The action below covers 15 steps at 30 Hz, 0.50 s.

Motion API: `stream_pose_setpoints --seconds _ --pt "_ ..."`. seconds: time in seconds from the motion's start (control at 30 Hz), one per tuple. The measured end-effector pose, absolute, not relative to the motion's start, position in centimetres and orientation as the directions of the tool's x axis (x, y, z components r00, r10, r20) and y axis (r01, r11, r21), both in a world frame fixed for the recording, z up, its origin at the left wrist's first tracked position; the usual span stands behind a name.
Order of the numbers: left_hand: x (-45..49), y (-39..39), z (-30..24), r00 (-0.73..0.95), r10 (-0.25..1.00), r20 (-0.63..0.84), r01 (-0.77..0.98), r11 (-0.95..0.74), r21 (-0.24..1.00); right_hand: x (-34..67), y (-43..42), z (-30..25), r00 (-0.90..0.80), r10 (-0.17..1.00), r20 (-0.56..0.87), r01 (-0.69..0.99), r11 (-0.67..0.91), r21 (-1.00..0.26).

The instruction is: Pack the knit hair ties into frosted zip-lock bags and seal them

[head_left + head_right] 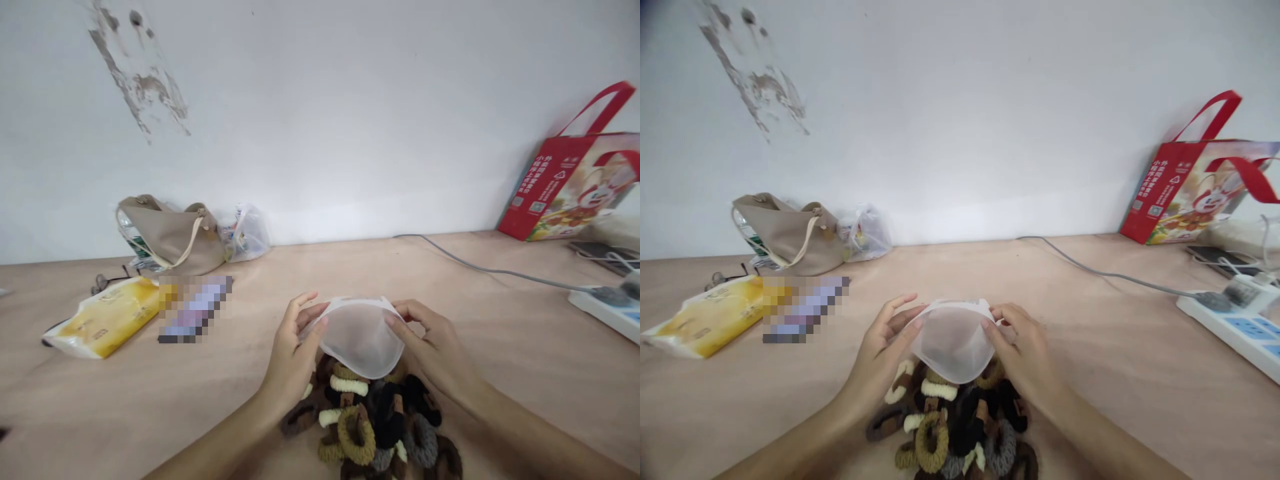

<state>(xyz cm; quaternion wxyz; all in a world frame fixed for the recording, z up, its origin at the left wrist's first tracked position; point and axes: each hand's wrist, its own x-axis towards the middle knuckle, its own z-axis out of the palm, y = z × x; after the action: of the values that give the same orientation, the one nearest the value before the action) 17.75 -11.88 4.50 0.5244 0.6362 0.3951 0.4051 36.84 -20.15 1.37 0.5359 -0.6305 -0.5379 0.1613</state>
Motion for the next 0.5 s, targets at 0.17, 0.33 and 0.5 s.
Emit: stream_pose_setpoints --seconds 0.17,0.33,0.5 --pt "18.4 -10.2 4.0 0.399 0.916 0.048 0.027 -0.064 0.998 36.5 -19.7 1.1 0.347 0.897 0.274 0.416 0.115 -0.902" --pt "18.9 -9.1 2.8 0.426 0.905 0.001 -0.001 -0.001 1.0 36.9 -19.2 0.6 0.262 0.943 0.207 0.406 0.087 -0.91" --pt "18.5 -9.3 2.8 0.45 0.893 0.001 -0.01 0.004 1.0 37.2 -19.7 1.0 0.188 0.965 0.181 0.409 0.09 -0.908"
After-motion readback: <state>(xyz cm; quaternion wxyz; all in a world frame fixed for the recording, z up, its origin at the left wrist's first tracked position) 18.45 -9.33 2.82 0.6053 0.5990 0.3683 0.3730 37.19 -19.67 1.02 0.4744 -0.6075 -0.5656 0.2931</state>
